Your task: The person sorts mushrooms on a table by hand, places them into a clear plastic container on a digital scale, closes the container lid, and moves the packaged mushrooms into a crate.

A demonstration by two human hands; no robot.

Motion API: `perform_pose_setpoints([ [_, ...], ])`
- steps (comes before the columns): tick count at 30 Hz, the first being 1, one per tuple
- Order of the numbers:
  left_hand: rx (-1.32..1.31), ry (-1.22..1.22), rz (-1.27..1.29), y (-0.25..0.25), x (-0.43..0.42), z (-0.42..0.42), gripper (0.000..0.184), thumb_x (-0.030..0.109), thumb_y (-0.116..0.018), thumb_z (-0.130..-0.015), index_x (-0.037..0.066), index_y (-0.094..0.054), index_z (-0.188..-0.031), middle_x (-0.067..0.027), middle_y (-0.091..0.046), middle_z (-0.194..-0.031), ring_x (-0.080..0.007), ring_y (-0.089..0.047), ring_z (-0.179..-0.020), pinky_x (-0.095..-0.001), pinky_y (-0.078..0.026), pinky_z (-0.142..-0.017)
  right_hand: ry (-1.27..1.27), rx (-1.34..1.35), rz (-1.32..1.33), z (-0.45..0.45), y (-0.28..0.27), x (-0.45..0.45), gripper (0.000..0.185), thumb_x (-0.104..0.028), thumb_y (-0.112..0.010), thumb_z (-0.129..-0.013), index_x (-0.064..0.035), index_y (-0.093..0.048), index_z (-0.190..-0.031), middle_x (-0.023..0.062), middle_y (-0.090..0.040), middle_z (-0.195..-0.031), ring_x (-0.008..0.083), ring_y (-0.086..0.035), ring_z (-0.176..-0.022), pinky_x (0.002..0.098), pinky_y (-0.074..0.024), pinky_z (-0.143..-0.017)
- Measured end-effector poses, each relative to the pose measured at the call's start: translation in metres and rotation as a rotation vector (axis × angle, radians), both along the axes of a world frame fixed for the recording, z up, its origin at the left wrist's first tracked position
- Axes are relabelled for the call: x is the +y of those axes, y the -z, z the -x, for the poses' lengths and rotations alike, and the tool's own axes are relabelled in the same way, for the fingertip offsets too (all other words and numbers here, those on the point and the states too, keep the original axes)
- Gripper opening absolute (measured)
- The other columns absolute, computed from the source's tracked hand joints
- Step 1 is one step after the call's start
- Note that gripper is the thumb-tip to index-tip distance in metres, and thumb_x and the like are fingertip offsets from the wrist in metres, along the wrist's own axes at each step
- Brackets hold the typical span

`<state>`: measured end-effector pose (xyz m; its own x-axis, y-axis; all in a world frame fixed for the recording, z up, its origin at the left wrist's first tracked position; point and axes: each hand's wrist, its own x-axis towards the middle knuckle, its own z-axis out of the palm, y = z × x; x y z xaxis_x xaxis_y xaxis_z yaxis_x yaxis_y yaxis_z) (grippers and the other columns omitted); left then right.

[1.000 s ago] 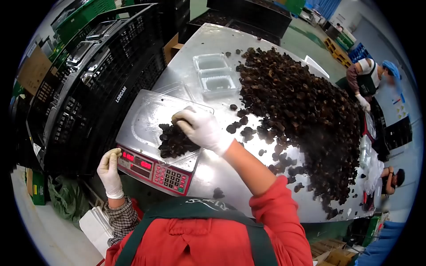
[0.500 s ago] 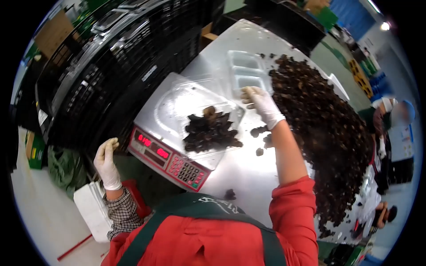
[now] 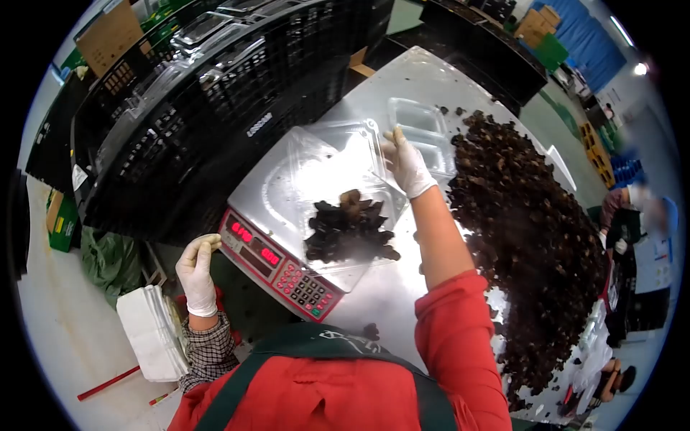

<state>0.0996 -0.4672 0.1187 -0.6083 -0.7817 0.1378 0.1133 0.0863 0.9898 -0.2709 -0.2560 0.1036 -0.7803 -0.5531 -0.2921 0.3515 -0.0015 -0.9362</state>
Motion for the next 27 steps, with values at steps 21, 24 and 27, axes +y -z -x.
perform_pose_setpoints([
  [21, -0.291, 0.628, -0.475, 0.004, 0.072, 0.064, 0.043, 0.001, -0.058, -0.083, -0.010, -0.039, -0.121, -0.0172, -0.063, -0.085, -0.0195, -0.066, -0.062, -0.0245, -0.055, -0.051, 0.090, 0.616, -0.449, -0.182, -0.016, 0.133, 0.022, -0.017, -0.066, -0.083, -0.0017, -0.063, -0.099, 0.0068, -0.062, -0.096, 0.0134, -0.058, -0.085, 0.0268, -0.0467, -0.075],
  [24, -0.273, 0.614, -0.470, 0.007, 0.069, 0.067, 0.044, 0.001, -0.059, -0.082, -0.009, -0.039, -0.120, -0.0166, -0.063, -0.084, -0.0194, -0.065, -0.059, -0.0246, -0.055, -0.048, 0.082, 0.667, -0.536, -0.178, -0.008, 0.123, 0.022, -0.015, -0.068, -0.082, -0.0011, -0.062, -0.098, 0.0059, -0.062, -0.090, 0.0128, -0.057, -0.080, 0.0262, -0.0467, -0.072],
  [27, -0.281, 0.612, -0.466, 0.009, 0.067, 0.069, 0.043, 0.001, -0.059, -0.081, -0.008, -0.039, -0.118, -0.0156, -0.062, -0.082, -0.0191, -0.065, -0.057, -0.0248, -0.054, -0.047, 0.085, 0.355, -0.216, -0.178, 0.006, 0.108, 0.028, -0.015, -0.069, -0.083, 0.0015, -0.059, -0.103, 0.0043, -0.062, -0.087, 0.0095, -0.056, -0.076, 0.0237, -0.0463, -0.069],
])
